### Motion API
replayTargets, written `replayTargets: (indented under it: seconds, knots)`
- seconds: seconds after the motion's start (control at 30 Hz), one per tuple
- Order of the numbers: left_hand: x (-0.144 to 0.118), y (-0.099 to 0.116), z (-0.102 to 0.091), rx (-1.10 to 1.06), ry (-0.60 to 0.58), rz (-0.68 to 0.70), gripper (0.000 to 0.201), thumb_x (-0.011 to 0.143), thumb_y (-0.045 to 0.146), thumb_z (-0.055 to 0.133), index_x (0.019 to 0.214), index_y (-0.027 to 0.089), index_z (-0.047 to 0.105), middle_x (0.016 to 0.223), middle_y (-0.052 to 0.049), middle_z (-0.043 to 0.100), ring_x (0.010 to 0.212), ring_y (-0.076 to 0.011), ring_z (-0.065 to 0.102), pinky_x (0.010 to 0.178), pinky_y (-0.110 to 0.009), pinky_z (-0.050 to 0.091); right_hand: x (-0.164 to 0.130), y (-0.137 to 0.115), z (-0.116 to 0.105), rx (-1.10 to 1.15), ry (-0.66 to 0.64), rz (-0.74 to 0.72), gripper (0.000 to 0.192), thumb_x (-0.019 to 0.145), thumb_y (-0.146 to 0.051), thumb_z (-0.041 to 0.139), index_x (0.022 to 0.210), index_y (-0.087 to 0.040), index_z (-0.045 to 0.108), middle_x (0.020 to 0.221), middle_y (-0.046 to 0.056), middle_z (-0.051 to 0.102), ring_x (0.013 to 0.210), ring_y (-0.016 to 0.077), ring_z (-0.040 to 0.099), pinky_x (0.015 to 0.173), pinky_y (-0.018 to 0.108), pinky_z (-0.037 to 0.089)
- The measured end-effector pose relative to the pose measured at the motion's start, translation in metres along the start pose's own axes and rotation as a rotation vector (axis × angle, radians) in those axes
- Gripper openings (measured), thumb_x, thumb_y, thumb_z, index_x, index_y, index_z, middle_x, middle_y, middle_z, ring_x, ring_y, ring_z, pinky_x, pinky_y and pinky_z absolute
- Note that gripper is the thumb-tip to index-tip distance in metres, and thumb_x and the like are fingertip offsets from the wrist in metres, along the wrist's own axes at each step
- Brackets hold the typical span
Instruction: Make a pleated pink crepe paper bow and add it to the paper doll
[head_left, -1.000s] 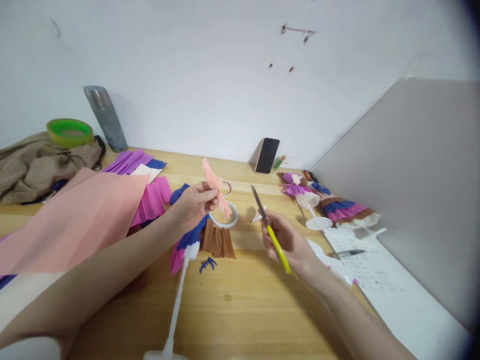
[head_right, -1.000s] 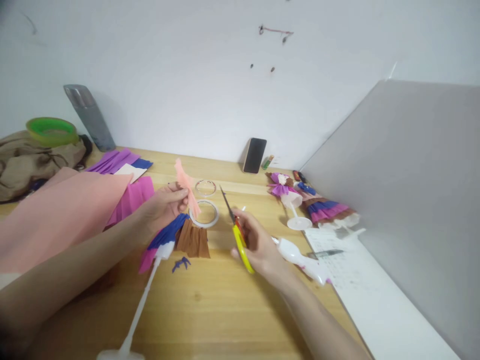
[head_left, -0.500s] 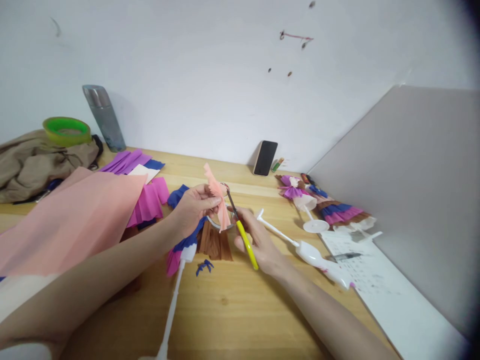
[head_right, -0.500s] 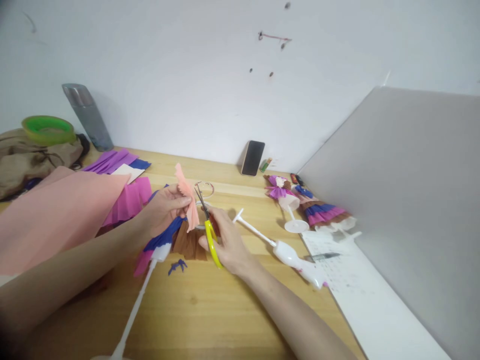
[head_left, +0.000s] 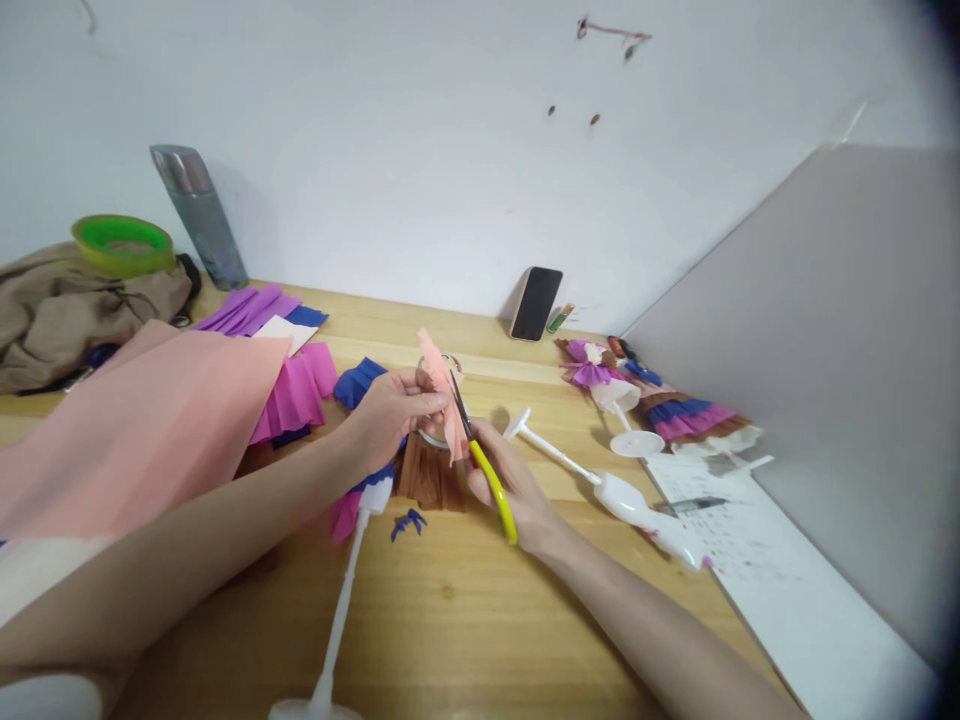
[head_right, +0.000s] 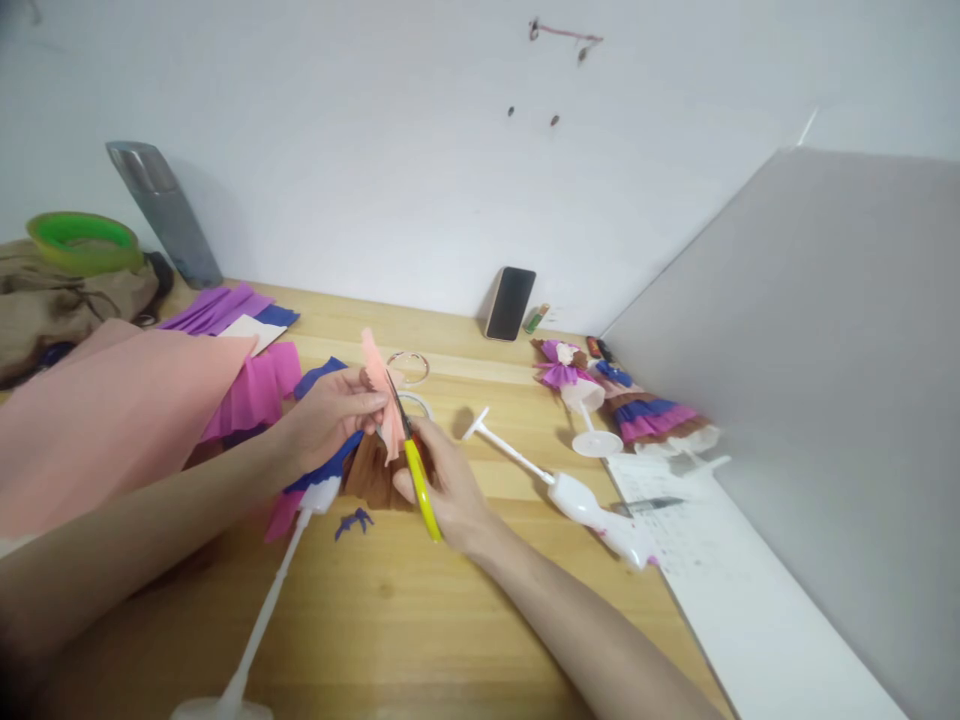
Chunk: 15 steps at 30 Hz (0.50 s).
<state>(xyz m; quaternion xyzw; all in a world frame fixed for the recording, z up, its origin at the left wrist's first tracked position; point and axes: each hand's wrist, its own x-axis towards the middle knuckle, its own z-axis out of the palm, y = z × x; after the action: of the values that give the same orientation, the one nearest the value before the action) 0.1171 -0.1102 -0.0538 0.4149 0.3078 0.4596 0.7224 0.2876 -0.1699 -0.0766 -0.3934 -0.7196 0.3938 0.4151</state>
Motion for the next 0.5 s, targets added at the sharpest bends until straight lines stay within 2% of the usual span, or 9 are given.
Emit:
replayTargets:
  seconds: [0.27,0.5]
  knots:
    - [-0.0009,-0.0018,0.0020,-0.012,0.017,-0.014,0.015,0.061,0.013,0.074,0.066,0.010,0.060,0.057,-0.001,0.062,0.049,-0.0074,0.054,0.048,-0.018,0.041,-0.0023,0.0024,0.0048,0.140,0.026,0.056,0.054,0.080,-0.071,0.056,0.098,-0.020,0.055,0.081,0.001,0.048,0.070,0.0160,0.044,0.063,0.029,0.039]
    - [-0.0007,-0.0012,0.0017,-0.039,0.000,-0.035,0.016,0.061,0.012,0.075,0.065,0.011,0.059,0.056,-0.001,0.062,0.050,-0.0078,0.055,0.048,-0.018,0.041,-0.0052,0.0034,0.0074,0.129,0.038,0.121,0.048,0.083,-0.070,0.052,0.088,-0.022,0.052,0.074,0.000,0.045,0.064,0.0156,0.042,0.057,0.029,0.037]
